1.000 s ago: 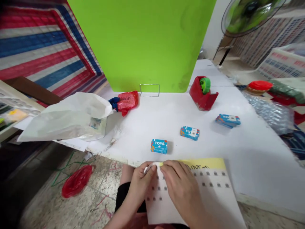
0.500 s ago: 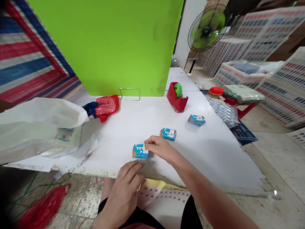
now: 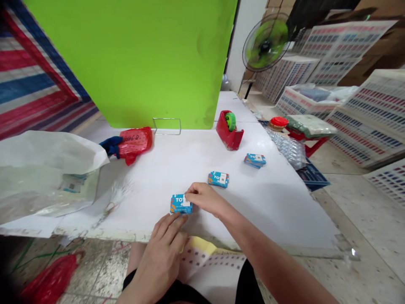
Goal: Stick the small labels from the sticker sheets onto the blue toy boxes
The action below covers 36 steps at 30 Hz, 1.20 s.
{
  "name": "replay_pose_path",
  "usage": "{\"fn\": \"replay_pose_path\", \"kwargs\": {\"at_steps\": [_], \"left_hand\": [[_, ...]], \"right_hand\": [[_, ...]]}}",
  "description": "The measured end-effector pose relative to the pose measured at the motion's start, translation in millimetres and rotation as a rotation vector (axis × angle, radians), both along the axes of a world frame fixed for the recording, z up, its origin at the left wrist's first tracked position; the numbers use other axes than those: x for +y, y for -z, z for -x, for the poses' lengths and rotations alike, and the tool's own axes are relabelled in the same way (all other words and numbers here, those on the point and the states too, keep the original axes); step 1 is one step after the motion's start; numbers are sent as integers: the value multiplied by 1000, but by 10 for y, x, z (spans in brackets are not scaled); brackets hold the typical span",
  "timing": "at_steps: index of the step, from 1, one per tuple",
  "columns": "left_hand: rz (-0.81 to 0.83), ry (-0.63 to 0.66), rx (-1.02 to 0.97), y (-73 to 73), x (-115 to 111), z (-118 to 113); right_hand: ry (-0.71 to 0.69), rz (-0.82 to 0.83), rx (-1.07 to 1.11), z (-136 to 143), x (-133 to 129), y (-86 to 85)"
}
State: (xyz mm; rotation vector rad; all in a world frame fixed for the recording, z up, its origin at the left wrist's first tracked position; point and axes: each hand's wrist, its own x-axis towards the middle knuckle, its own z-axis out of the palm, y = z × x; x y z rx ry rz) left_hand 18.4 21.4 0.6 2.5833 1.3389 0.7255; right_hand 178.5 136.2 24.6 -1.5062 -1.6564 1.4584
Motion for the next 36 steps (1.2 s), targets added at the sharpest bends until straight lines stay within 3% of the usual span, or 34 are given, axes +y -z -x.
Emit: {"fn": "replay_pose_path", "kwargs": {"at_steps": [17,25,28,32,36], "left_hand": [[-22,10,61,-37,102,-33],[-12,-12,132,-21,197,-81],[-23,-33,126,17,204,-93],[-21,-39,98,-6,187,-81],[-67,-42,16,-114,74,-45]], "right_hand": [[-30,-53,-45,-8,41,30],[-20,-107,-63,-20,7,135],[-6,-256,-86,-33,-44,173],[14,-615,-199,-32,-131,138],[27,-709,-202,-36,-201,27]]}}
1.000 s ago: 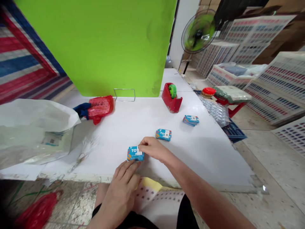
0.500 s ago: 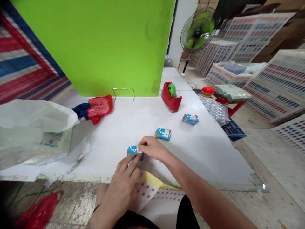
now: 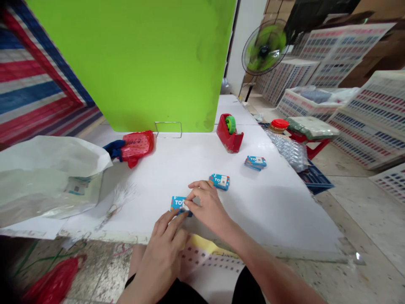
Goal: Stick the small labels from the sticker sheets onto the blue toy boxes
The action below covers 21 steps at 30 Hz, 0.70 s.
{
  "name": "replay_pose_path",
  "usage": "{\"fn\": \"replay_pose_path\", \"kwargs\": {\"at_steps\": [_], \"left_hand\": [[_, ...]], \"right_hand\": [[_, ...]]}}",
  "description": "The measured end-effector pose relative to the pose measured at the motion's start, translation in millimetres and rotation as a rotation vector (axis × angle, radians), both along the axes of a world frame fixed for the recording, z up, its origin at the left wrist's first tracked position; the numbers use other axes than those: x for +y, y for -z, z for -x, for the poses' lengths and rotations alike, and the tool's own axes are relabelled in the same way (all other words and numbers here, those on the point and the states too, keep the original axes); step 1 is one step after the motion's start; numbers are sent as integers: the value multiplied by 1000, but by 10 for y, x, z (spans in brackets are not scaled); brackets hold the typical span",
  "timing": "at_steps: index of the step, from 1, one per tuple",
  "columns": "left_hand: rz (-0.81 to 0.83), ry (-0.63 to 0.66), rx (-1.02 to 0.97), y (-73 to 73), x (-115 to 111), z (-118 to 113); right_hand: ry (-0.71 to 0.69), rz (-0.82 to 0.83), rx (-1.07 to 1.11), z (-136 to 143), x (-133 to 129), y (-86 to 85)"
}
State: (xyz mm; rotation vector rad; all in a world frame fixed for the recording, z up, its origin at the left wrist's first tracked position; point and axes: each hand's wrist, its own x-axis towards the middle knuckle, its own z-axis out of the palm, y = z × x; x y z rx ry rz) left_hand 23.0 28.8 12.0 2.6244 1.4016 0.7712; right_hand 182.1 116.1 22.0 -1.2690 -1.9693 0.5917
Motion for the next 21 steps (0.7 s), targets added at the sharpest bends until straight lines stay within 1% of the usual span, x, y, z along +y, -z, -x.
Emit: {"fn": "replay_pose_path", "kwargs": {"at_steps": [2,4,8,10,13,15,18,19,21], "left_hand": [[12,-5,-38,-35,-84,20],[46,-3,-68,-39,-161,38],[169,50,-124,5,-252,69],[255,67,-152,29,-275,82],[417,38,-242,66,-298,103],[556,5,-337,97,-306,115],[745,-62,-527,150,-301,123],[788,-91,-596,163,-296,123],[843,-147,-729,172,-285,123]], "right_hand": [[-3,24,56,-11,-5,-53],[4,83,125,-26,13,-92],[28,310,261,-106,95,-120],[40,379,314,-204,147,-110],[97,379,370,-436,240,-66],[161,370,337,-614,318,-20],[257,346,147,-822,429,49],[296,294,60,-860,444,59],[354,117,-101,-883,406,39]]}}
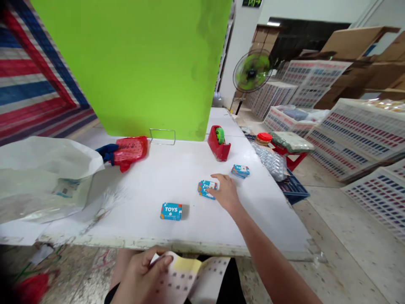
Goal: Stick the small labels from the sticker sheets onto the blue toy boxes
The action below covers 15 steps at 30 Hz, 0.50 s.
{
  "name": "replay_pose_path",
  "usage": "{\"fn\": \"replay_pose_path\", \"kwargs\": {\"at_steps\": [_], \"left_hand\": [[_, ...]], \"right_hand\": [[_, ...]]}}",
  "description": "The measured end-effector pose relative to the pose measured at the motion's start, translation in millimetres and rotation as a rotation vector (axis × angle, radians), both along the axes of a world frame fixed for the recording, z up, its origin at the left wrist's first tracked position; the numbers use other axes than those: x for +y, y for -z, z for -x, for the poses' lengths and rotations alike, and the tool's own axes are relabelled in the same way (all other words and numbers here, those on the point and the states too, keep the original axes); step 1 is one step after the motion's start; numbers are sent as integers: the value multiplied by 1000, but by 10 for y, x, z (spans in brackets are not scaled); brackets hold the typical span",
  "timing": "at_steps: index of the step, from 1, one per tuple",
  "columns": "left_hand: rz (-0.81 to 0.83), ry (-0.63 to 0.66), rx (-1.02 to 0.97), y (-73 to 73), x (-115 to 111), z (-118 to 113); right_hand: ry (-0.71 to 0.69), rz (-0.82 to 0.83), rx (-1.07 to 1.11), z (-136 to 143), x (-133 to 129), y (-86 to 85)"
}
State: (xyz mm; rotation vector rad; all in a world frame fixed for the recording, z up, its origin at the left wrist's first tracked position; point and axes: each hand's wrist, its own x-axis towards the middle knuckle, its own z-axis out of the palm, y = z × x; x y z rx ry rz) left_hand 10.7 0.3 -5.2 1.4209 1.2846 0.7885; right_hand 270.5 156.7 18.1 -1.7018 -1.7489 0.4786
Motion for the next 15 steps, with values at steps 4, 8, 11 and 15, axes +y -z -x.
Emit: {"fn": "replay_pose_path", "kwargs": {"at_steps": [4,8,11,15], "left_hand": [[65,-152,-151,-66,28,20],[127,-281,-293,-148,60,35],[180,-296,-357,-147,67,-5],[210,-275,-467,-74,47,-133]], "right_hand": [[-217,-94,-115,96,-400,-196],[-646,316,-104,131,-893,-381],[-712,402,-219,46,-1019,-403],[-637,242,-369,-1,-946,-404]]}}
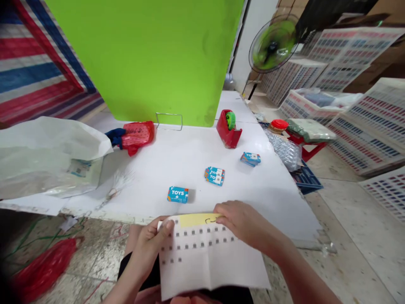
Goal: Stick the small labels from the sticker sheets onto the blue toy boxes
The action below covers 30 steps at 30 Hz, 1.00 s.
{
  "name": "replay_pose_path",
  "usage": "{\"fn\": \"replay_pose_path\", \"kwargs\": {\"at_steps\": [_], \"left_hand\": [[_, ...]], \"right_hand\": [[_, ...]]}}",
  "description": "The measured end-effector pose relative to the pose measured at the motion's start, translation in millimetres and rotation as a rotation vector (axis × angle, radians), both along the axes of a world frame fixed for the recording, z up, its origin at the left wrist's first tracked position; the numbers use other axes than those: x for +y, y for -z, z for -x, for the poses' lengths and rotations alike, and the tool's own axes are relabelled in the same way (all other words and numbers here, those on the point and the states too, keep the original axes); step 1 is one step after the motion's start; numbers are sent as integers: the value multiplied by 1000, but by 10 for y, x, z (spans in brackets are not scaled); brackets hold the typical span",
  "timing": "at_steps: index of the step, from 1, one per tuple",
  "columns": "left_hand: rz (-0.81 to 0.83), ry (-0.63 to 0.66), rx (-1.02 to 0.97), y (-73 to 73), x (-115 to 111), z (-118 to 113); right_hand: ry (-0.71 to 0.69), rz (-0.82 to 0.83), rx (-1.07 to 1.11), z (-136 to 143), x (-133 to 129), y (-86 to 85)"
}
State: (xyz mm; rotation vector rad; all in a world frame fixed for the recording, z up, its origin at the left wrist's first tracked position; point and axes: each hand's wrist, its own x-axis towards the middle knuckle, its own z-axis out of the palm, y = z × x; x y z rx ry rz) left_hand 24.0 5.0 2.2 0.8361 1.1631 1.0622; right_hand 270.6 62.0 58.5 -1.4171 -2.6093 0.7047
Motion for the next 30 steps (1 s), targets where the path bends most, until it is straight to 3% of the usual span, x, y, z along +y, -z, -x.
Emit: {"fn": "replay_pose_path", "kwargs": {"at_steps": [4,10,20,25,30], "left_hand": [[-5,-35,24,80,-8,-128],[-66,-24,71,116,3,-184],[-53,-97,-24,151,6,-250],[-53,-84,0,139,21,-243],[-120,-52,209,103,11,-110]], "right_hand": [[97,-359,60,265,-43,22],[135,-413,217,760,-313,244],[144,-624,178,835,-479,487],[209,-578,342,902,-524,471],[377,-194,633,853,-384,318]]}}
